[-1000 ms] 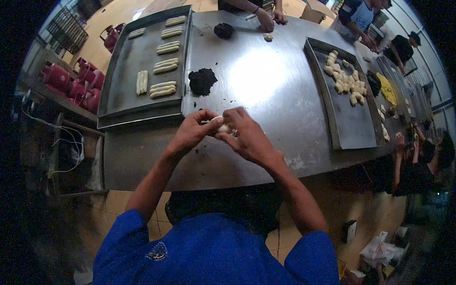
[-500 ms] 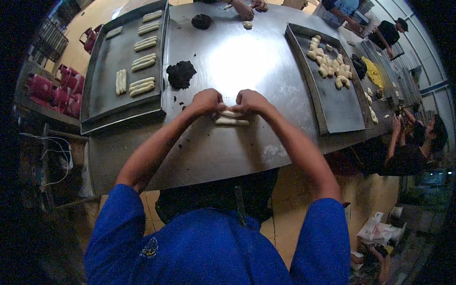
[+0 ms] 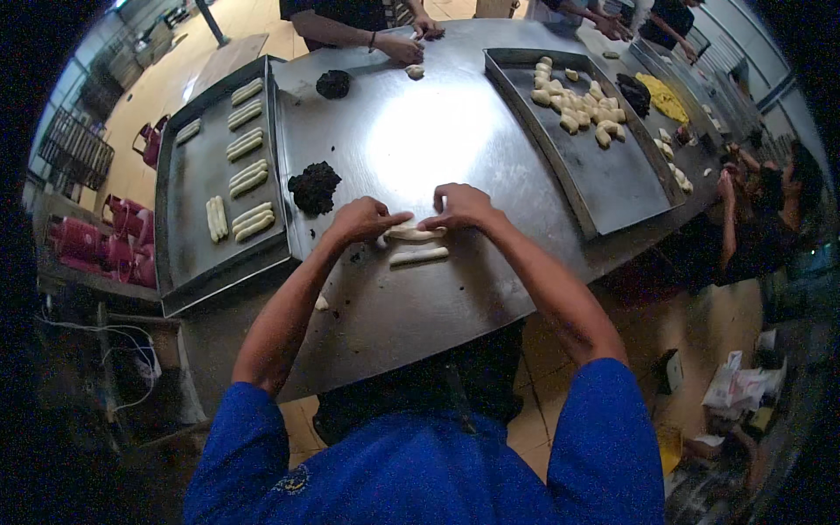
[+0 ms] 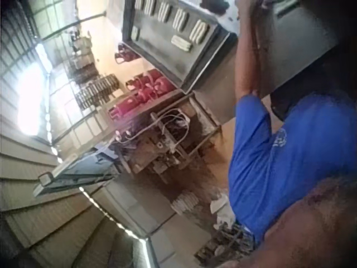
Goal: The person prepares pastries by filling portions of dough with chocolate, rolling the dough into elongated shapes by hand, and arranging the rolled dough onto baking trays.
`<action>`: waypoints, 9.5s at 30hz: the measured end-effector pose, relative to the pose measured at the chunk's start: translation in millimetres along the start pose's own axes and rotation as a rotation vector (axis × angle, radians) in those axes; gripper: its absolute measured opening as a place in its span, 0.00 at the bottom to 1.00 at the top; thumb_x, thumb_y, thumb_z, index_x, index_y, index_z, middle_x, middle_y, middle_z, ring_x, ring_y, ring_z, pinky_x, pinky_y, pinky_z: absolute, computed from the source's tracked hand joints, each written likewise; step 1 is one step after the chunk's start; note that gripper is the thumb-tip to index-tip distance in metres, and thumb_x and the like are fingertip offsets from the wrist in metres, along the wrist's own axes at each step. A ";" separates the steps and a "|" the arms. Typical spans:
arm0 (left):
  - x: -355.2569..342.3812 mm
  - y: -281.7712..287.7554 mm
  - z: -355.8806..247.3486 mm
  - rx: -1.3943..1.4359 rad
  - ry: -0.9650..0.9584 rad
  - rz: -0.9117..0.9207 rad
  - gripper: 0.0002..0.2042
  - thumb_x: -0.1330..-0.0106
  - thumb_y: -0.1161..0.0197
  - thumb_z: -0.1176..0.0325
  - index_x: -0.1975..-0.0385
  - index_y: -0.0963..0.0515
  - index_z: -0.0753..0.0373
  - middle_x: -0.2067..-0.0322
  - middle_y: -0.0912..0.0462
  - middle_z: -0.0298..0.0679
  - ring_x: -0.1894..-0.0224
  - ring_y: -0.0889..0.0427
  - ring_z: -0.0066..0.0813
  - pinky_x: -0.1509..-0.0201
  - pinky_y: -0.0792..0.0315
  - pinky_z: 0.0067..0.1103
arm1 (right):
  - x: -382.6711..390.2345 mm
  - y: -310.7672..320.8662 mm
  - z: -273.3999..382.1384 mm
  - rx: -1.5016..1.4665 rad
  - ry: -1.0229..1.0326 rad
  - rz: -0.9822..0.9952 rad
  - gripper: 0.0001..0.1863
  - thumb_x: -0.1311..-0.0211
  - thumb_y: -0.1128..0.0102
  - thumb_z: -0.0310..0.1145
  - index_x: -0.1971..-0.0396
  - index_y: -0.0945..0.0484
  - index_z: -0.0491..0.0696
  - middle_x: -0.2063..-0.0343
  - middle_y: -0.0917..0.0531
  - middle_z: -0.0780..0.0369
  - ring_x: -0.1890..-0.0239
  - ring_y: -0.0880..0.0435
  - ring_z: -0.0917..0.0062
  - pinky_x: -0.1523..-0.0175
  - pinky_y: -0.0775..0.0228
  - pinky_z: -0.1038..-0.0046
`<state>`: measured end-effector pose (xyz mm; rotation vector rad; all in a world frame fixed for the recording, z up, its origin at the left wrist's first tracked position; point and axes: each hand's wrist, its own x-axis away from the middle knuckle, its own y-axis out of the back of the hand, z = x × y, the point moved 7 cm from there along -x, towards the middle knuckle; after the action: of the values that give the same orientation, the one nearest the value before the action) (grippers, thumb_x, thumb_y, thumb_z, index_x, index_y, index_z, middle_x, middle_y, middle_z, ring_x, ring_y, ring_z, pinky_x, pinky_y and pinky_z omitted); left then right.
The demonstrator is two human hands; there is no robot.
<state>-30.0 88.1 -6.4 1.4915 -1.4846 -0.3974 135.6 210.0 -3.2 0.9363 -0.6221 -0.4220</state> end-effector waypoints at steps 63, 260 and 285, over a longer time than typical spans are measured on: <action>-2.9 12.7 -4.6 -0.203 -0.018 -0.301 0.34 0.46 0.30 0.29 0.73 0.13 0.63 0.78 0.15 0.45 0.74 0.14 0.44 0.66 0.22 0.36 | 13.1 15.0 10.2 -0.061 0.103 -0.168 0.31 0.41 0.33 0.66 0.71 0.14 0.48 0.74 0.12 0.58 0.68 0.12 0.65 0.59 0.23 0.62; -4.5 -6.2 14.0 0.141 -0.037 -0.105 0.24 0.48 0.21 0.41 0.72 0.19 0.56 0.75 0.16 0.34 0.69 0.18 0.30 0.65 0.28 0.31 | -3.2 16.6 -28.5 -0.076 0.021 -0.018 0.41 0.61 0.21 0.71 0.63 0.19 0.47 0.70 0.15 0.58 0.66 0.16 0.66 0.60 0.25 0.65; -14.4 7.9 0.9 -0.139 -0.032 -0.122 0.35 0.48 0.31 0.27 0.76 0.12 0.62 0.79 0.14 0.43 0.73 0.14 0.42 0.64 0.23 0.35 | -14.7 21.6 13.2 0.024 0.085 0.003 0.35 0.58 0.23 0.68 0.64 0.18 0.51 0.66 0.14 0.57 0.58 0.14 0.61 0.56 0.25 0.61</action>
<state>-38.4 102.2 -6.2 1.4745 -1.3662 -0.5888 117.4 222.1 16.4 0.9708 -0.5524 -0.3712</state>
